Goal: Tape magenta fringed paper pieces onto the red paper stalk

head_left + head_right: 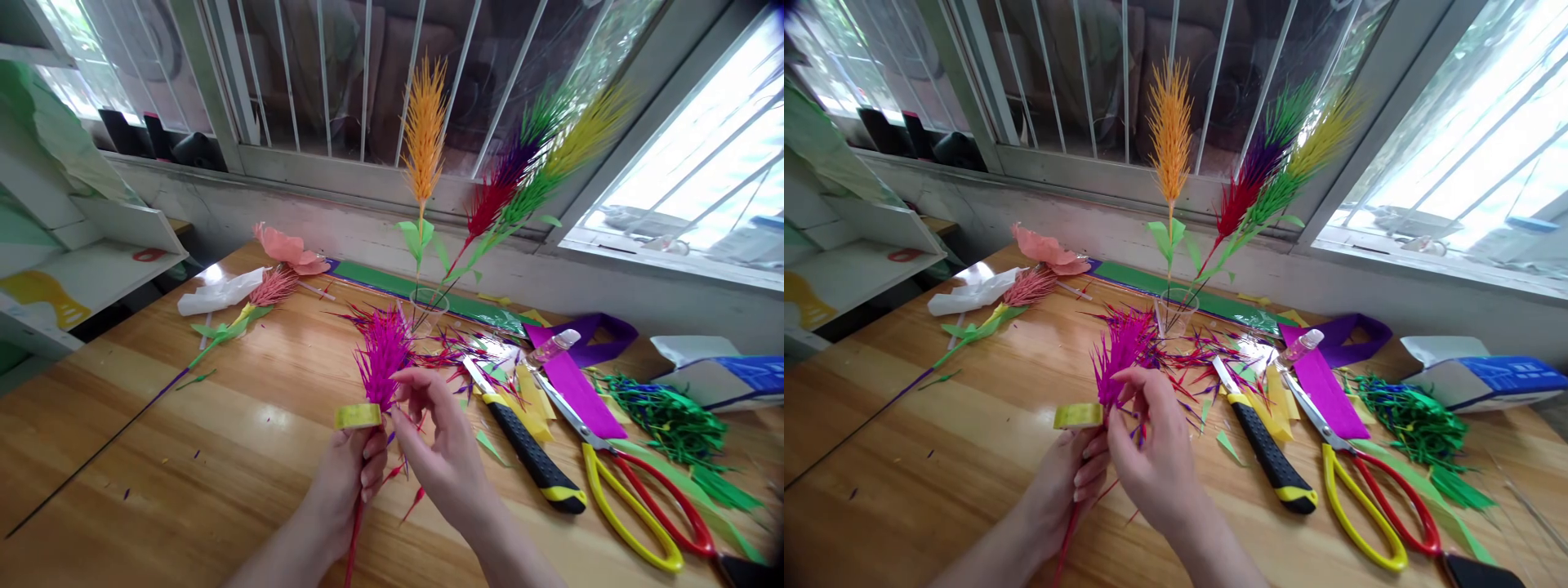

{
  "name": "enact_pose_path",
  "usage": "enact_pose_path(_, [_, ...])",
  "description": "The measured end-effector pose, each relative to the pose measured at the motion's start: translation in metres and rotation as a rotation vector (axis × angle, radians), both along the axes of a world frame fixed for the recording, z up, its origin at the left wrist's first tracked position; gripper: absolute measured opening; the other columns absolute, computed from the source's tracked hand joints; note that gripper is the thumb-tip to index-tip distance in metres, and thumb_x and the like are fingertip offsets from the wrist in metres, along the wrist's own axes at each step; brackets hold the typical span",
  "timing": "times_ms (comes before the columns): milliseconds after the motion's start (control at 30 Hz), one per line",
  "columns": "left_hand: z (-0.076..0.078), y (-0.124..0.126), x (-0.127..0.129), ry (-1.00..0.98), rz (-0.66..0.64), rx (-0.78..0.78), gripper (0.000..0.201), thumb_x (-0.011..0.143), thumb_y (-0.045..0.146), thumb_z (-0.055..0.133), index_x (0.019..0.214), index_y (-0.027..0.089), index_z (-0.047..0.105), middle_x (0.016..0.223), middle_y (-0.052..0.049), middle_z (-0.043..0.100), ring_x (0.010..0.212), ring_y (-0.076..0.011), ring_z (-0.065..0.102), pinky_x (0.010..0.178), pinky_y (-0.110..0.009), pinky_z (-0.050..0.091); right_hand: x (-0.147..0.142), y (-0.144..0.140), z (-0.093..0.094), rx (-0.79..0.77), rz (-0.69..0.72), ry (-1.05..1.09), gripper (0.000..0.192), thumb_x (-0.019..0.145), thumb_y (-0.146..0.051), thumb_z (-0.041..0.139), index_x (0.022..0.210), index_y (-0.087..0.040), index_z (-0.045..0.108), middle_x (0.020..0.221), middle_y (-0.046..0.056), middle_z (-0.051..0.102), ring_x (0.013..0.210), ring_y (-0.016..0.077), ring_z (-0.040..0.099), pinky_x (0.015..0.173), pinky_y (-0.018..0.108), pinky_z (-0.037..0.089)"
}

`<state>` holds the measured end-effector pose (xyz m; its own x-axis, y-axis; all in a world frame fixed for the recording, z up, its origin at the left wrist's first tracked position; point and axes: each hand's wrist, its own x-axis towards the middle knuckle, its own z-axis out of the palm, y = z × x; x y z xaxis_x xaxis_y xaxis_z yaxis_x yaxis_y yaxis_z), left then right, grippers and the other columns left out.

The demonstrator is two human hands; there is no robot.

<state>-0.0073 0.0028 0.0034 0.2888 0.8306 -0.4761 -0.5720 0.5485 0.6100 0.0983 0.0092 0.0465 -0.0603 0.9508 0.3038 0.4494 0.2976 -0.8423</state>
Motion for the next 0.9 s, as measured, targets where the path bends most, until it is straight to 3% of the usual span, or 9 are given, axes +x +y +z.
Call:
enact_pose_path(100, [-0.006,-0.003,0.000,0.066,0.054,0.066,0.030,0.065,0.033,0.064,0.052,0.017,0.043,0.036,0.009,0.033,0.032,-0.0026,0.025,0.032,-0.015,0.020,0.003,-0.010,0.014,0.119,0.202,-0.194,0.037,0.070,-0.012,0.053,0.105,-0.023,0.049,0.100,0.006,0.054,0.093,0.0204,0.048,0.083,0.035,0.038])
enact_pose_path(167, [-0.007,-0.004,0.001,0.087,0.111,0.116,0.021,0.063,0.029,0.067,0.060,0.016,0.051,0.042,0.007,0.041,0.036,-0.0036,0.032,0.035,-0.016,0.025,0.003,-0.015,0.016,0.149,0.239,-0.296,0.036,0.069,-0.013,0.057,0.103,-0.023,0.051,0.094,0.004,0.058,0.090,0.0210,0.048,0.082,0.036,0.038])
enact_pose_path(333, [0.001,-0.004,0.000,0.086,0.103,0.082,0.031,0.062,0.042,0.066,0.058,0.017,0.048,0.036,0.012,0.031,0.027,-0.0015,0.020,0.028,-0.015,0.016,0.015,-0.024,0.001,0.158,0.188,-0.304,0.035,0.074,-0.012,0.054,0.106,-0.026,0.048,0.087,0.002,0.062,0.075,0.0168,0.050,0.073,0.032,0.041])
enact_pose_path(467, [0.003,-0.005,0.000,0.065,0.031,0.110,0.036,0.066,0.045,0.062,0.054,0.017,0.044,0.037,0.011,0.034,0.026,-0.0003,0.018,0.025,-0.014,0.013,0.029,-0.031,-0.009,0.122,0.159,-0.260,0.036,0.076,-0.012,0.054,0.107,-0.029,0.046,0.086,0.000,0.060,0.076,0.0156,0.051,0.071,0.030,0.041])
enact_pose_path(733, [0.000,-0.003,-0.004,-0.024,-0.088,0.079,0.039,0.067,0.046,0.062,0.050,0.017,0.042,0.030,0.011,0.028,0.025,0.0003,0.011,0.025,-0.014,0.009,0.026,-0.039,-0.013,0.131,0.188,-0.203,0.037,0.075,-0.013,0.056,0.107,-0.029,0.044,0.079,-0.001,0.056,0.071,0.0137,0.050,0.066,0.026,0.043])
enact_pose_path(900, [-0.003,-0.002,-0.003,-0.015,-0.059,0.123,0.042,0.069,0.048,0.059,0.049,0.017,0.039,0.033,0.011,0.031,0.024,0.0007,0.016,0.026,-0.014,0.011,0.023,-0.040,-0.020,-0.010,0.120,-0.014,0.025,0.080,-0.016,0.050,0.102,-0.028,0.045,0.083,0.000,0.054,0.069,0.0121,0.050,0.061,0.024,0.045])
